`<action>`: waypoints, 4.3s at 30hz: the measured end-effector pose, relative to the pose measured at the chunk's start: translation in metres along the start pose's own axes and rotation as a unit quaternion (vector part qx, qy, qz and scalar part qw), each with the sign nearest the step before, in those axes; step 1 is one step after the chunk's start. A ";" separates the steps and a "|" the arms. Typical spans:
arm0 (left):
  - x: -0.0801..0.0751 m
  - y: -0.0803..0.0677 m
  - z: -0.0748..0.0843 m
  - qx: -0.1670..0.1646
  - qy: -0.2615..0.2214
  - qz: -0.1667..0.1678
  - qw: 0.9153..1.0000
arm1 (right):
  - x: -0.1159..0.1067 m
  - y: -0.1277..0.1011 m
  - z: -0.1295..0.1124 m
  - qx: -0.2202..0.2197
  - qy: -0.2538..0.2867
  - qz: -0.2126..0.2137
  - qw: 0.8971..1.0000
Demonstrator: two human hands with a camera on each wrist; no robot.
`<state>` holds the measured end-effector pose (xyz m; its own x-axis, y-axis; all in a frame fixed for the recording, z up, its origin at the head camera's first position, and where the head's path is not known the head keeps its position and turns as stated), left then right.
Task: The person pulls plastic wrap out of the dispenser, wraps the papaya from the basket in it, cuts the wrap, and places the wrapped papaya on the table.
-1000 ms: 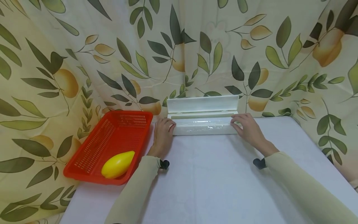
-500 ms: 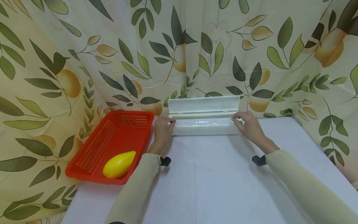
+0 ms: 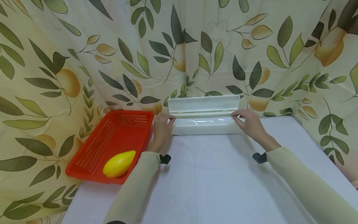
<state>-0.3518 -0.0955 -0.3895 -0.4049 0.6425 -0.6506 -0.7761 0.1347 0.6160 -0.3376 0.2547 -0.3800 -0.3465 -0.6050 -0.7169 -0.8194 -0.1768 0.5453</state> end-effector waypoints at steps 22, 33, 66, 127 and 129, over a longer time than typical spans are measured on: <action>-0.013 0.011 0.010 -0.002 -0.007 -0.044 0.999 | -0.023 0.008 -0.005 0.049 0.034 -0.026 0.998; -0.024 0.019 0.023 0.039 -0.021 -0.018 0.999 | -0.037 0.013 -0.011 0.058 0.020 -0.033 0.998; -0.076 0.031 0.059 0.114 -0.030 0.041 0.992 | -0.086 0.016 -0.052 0.018 0.005 0.012 1.000; -0.159 -0.006 0.118 0.220 -0.094 0.116 0.964 | -0.161 -0.035 -0.118 -0.074 0.021 0.089 0.993; -0.160 -0.014 0.120 0.224 -0.098 0.111 0.963 | -0.161 -0.041 -0.119 -0.082 0.026 0.086 0.993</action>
<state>-0.2183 -0.1094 -0.2403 -0.4026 0.8175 -0.4118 -0.3772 0.2617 0.8884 -0.1935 0.2671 -0.2353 -0.4478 -0.6751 -0.5863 -0.6636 -0.1886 0.7239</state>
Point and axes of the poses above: each hand's wrist, its own y-axis towards the middle knuckle, its own x-axis out of the palm, z = x × y, the point moved 7 cm from there along y, towards the middle knuckle, and after that the axes turned 4 degrees about x, right-handed, at the moved point
